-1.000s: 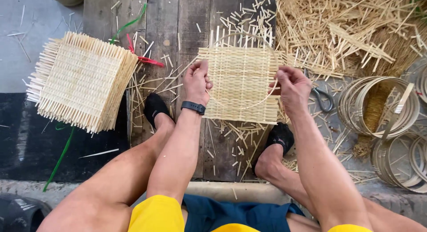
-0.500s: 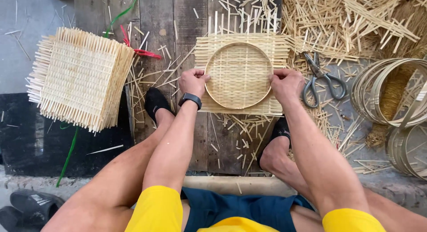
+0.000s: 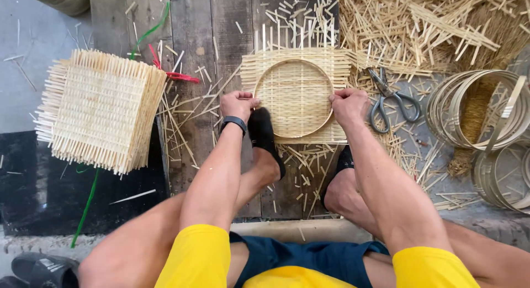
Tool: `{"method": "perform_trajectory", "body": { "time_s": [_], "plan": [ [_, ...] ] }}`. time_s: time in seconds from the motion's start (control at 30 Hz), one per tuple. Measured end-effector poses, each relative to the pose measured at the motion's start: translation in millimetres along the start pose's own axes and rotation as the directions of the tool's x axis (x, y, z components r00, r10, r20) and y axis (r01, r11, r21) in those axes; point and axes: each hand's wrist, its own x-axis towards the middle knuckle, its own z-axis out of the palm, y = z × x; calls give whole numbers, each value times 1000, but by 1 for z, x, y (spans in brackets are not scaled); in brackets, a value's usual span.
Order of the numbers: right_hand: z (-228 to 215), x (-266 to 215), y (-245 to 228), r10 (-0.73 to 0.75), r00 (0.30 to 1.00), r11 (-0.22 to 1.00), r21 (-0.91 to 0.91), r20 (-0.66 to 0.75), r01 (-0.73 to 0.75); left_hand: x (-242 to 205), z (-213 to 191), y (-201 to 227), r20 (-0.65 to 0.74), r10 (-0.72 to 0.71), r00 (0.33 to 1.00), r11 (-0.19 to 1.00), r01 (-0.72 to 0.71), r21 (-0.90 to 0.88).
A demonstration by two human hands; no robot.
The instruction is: Weaving and cutting bamboo strips to construct a small circular basket.
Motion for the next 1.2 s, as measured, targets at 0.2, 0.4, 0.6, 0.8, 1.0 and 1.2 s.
{"method": "perform_trajectory", "body": {
  "time_s": [0.2, 0.4, 0.6, 0.8, 1.0, 1.2],
  "plan": [
    [-3, 2, 20, -32, 997, 994, 108, 64, 25, 0, 1, -10, -27, 4, 1000, 992, -1, 123],
    [-9, 10, 14, -5, 988, 991, 136, 157, -17, 3, 1, -20, 31, 12, 999, 1000, -12, 0],
    [-11, 60, 25, -25, 939, 1000, 1, 344, 26, 21, -12, -20, 305, -139, 942, 936, 225, -269],
    [-35, -30, -102, -400, 803, 569, -567, 443, 596, -1, -24, 81, 318, 52, 947, 754, -246, 609],
    [53, -87, -37, -675, 380, 100, -432, 633, 896, 54, 75, 49, 297, 790, 536, 466, -840, 278],
    [58, -95, -15, -695, 381, 79, -462, 609, 883, 45, 97, 26, 289, 589, 755, 667, -656, 353]
  ]
}}
